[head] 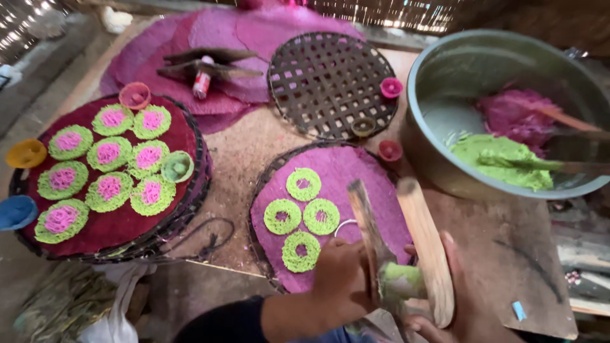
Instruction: The person uses a wooden press to extrude green dough into circular shapes on a pink cloth. They repeatedly scoop dough from a metal bowl, load it into the press, and squeeze out rings, arranging them on the cloth.
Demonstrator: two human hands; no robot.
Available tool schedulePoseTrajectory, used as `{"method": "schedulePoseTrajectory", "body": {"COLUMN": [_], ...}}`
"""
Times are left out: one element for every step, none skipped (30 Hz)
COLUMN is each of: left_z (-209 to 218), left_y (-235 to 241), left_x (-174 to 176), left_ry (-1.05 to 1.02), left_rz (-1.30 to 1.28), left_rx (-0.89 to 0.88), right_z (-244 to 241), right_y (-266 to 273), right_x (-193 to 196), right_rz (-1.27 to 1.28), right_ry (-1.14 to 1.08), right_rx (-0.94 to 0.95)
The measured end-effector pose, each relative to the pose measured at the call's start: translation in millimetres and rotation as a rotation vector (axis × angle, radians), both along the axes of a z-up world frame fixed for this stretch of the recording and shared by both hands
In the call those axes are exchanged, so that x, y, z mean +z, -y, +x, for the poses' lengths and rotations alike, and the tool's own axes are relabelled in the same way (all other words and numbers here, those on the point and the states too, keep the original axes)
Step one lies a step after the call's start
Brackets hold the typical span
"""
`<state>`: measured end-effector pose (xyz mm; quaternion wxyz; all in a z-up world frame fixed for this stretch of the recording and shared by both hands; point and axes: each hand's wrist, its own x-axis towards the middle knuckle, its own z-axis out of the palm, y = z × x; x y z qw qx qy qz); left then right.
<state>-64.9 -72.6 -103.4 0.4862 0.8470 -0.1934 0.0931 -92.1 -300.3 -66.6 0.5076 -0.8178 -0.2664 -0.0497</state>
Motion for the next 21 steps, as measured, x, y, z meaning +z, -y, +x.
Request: {"method": "schedulePoseTrajectory", "body": {"left_z": [-3, -5, -4, -2, 3, 9, 19, 31, 43, 59, 81, 101, 120, 143, 160, 171, 182, 184, 185, 187, 185], "left_y": [6, 11, 11, 10, 10, 7, 7, 6, 1, -5, -12, -21, -37, -45, -43, -45, -46, -47, -46, -43, -42], "left_x": [-13, -26, -37, -45, -50, -52, -51, -47, -42, -35, -27, -21, -17, -12, -8, -7, -7, -13, -19, -26, -34], "left_ry": [-0.102, -0.201, -0.152, -0.104, -0.056, -0.102, -0.148, -0.199, -0.143, -0.083, -0.025, 0.028, 0.222, 0.227, 0.016, -0.125, -0.236, -0.243, -0.252, -0.227, -0.244], "left_rz": [-0.072, -0.151, -0.055, 0.041, 0.136, 0.107, 0.078, 0.048, 0.044, 0.038, 0.114, 0.188, 0.020, -0.238, -0.766, -1.096, -1.433, -1.507, -1.579, -1.573, -1.599], "left_rx": [0.007, 0.022, -0.011, -0.043, -0.076, -0.069, -0.063, -0.059, -0.097, -0.136, -0.302, -0.470, -0.627, -0.726, -0.800, -0.871, -0.939, -0.999, -1.061, -1.081, -1.082], "right_z": [-6, -8, -8, -8, -5, 7, 28, 40, 46, 53, 59, 62, 65, 70, 76, 88, 98, 108, 117, 128, 138], "right_y": [-3, -1, 6, 15, 26, 39, 56, 79, 108, 141, 175, 203, 231, 252, 270, 283, 289, 293, 292, 286, 277], "right_x": [-17, -33, -47, -61, -75, -91, -106, -115, -121, -121, -121, -125, -128, -134, -138, -142, -146, -150, -153, -154, -154], "right_rz": [0.025, 0.044, 0.068, 0.092, 0.116, -0.037, -0.194, -0.356, -0.384, -0.318, -0.249, -0.178, -0.078, 0.005, 0.041, 0.074, 0.089, 0.018, -0.081, -0.098, -0.114], "right_ry": [-0.011, -0.019, -0.051, -0.084, -0.116, -0.358, -0.597, -0.839, -0.984, -1.102, -1.202, -1.249, -1.301, -1.334, -1.363, -1.394, -1.421, -1.467, -1.516, -1.497, -1.478], "right_rx": [0.003, 0.014, 0.020, 0.027, 0.033, -0.010, -0.049, -0.086, -0.074, -0.039, -0.007, 0.010, 0.041, 0.068, 0.074, 0.083, 0.088, 0.040, -0.026, 0.004, 0.033]}}
